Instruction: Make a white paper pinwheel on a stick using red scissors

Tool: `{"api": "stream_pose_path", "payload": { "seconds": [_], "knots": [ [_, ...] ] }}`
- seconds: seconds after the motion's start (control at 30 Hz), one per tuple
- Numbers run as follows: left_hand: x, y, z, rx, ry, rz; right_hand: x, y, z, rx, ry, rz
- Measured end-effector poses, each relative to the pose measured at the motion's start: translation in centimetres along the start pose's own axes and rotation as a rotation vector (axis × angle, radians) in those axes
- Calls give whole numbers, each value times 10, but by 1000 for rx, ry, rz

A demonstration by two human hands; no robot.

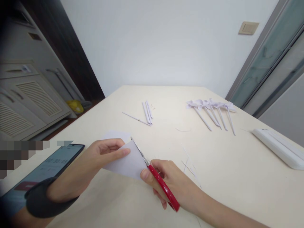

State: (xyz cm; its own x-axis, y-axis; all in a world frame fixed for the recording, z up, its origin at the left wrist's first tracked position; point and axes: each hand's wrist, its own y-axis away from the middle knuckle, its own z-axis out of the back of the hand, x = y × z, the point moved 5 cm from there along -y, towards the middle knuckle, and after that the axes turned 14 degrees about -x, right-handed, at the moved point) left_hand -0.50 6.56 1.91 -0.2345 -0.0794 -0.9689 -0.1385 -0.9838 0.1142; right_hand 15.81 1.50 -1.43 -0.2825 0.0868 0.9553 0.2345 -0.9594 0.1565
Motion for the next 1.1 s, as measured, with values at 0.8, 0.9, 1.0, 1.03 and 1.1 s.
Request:
{"api": "stream_pose_path", "payload": {
  "seconds": [0.8, 0.9, 1.0, 1.03, 1.1],
  "knots": [
    [1, 17, -33, 273, -372, -293, 7, -7, 7, -85, -184, 35],
    [0, 13, -29, 263, -336, -261, 8, -7, 7, -119, -184, 60],
    [-3, 5, -16, 141, -187, -179, 12, -6, 13, -179, -212, 70],
    [-4, 3, -12, 107, -105, -142, 13, -6, 14, -188, -221, 70],
    [-3, 2, -10, 90, 74, -60, 15, -5, 13, -189, -231, 72]
  ]
}}
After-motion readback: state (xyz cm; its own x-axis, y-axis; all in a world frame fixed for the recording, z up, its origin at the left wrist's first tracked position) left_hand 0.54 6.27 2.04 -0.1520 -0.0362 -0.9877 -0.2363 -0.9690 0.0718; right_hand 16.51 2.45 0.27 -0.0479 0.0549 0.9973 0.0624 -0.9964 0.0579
